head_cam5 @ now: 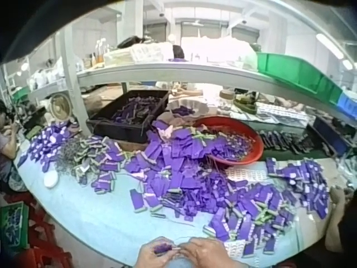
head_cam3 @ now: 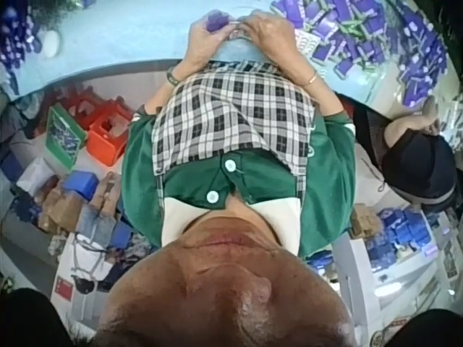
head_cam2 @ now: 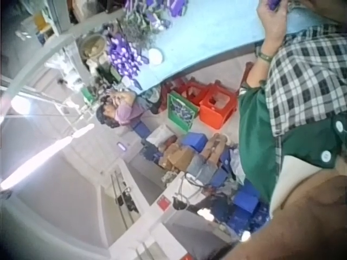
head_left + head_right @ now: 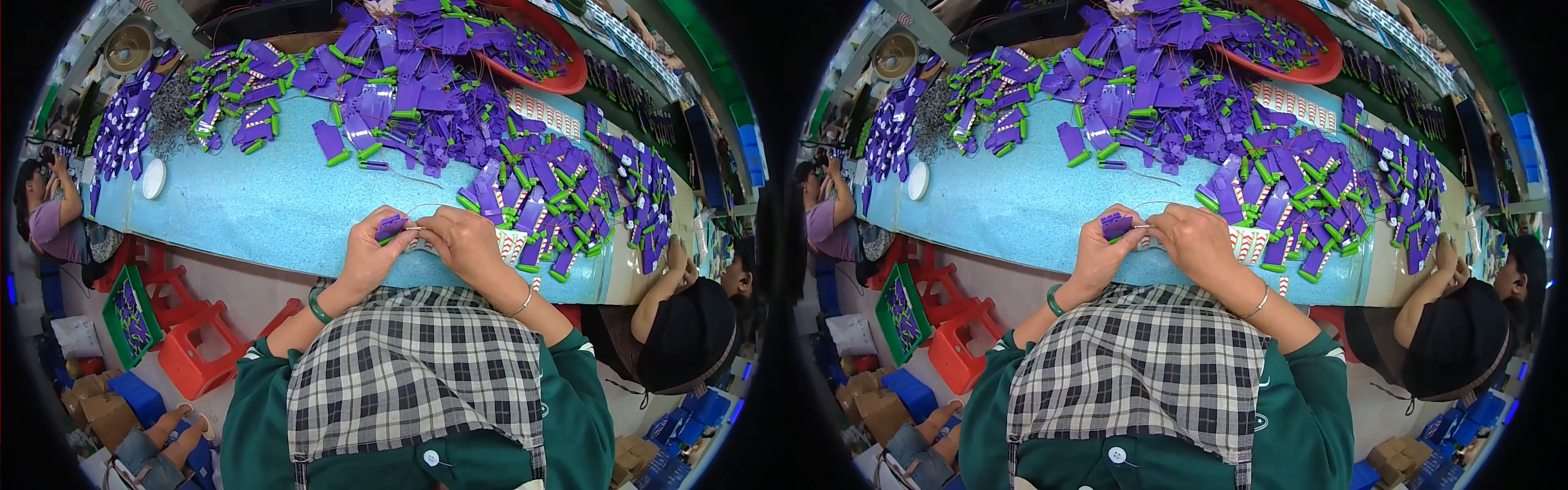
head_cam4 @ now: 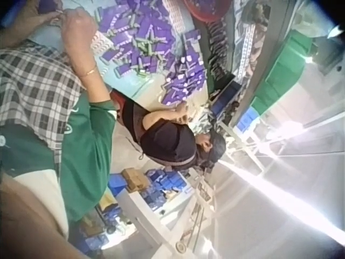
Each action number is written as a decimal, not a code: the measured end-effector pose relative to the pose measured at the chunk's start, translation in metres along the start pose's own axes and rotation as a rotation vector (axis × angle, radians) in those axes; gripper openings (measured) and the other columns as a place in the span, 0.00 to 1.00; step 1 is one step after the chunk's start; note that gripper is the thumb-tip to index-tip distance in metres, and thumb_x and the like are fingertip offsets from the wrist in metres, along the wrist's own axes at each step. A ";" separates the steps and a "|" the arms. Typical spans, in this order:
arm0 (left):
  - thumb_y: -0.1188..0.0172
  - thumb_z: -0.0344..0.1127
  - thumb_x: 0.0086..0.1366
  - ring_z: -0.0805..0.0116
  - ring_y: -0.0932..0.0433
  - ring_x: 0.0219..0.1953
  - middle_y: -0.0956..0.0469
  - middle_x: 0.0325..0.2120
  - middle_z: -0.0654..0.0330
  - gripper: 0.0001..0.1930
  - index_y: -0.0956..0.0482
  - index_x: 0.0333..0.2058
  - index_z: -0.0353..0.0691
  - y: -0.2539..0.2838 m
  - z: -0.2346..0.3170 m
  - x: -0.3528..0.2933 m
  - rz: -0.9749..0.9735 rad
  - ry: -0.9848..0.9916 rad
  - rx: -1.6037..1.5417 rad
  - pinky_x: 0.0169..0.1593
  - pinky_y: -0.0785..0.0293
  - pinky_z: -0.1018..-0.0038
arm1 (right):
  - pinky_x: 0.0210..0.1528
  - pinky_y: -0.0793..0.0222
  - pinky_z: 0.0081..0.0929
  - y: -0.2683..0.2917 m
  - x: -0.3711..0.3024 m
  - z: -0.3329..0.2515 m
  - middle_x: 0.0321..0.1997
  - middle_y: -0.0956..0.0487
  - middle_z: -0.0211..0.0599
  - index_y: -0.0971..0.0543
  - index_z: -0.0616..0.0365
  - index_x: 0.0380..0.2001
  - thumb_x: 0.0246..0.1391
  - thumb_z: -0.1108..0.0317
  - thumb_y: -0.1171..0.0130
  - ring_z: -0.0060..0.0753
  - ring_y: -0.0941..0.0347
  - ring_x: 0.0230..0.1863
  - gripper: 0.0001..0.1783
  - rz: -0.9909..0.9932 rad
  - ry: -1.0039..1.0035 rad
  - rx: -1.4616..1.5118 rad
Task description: The person peels stickers from a backing sheet and attaches them onto plastic toy parts, pressing them firmly into place and setting the assembled pieces on the table.
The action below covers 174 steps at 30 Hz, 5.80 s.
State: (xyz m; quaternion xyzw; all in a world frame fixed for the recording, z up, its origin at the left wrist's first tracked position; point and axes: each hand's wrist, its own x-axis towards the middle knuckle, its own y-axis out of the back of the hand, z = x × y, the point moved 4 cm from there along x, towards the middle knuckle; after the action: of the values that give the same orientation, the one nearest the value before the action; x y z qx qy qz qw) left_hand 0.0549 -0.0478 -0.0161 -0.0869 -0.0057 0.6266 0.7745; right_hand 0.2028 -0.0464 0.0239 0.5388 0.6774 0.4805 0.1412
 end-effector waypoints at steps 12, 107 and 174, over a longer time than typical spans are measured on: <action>0.39 0.24 0.55 0.80 0.32 0.27 0.28 0.24 0.66 0.03 0.25 0.25 0.33 0.007 0.013 0.000 0.044 -0.048 -0.004 0.32 0.36 0.82 | 0.17 0.36 0.31 0.041 -0.025 0.026 0.14 0.30 0.34 0.31 0.54 0.16 0.41 0.64 0.34 0.35 0.30 0.16 0.14 0.011 0.130 -0.142; 0.54 0.23 0.62 0.68 0.29 0.48 0.32 0.46 0.58 0.18 0.39 0.51 0.38 -0.025 0.030 0.007 -0.256 0.243 -0.321 0.47 0.22 0.67 | 0.28 0.35 0.16 -0.005 -0.001 0.019 0.22 0.26 0.28 0.26 0.61 0.23 0.45 0.73 0.36 0.17 0.32 0.24 0.08 0.099 -0.413 0.896; 0.37 0.21 0.45 0.61 0.23 0.29 0.26 0.25 0.56 0.09 0.26 0.27 0.33 -0.028 0.046 0.007 -0.092 -0.912 0.528 0.30 0.25 0.71 | 0.35 0.33 0.26 0.040 -0.012 0.020 0.31 0.25 0.37 0.25 0.62 0.26 0.42 0.76 0.39 0.34 0.28 0.32 0.06 0.209 -0.150 0.503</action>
State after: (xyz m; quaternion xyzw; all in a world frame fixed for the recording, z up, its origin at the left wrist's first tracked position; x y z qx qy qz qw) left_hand 0.0778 -0.0411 0.0321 0.3929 -0.1880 0.5460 0.7157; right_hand 0.2456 -0.0484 0.0422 0.6579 0.7038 0.2680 0.0025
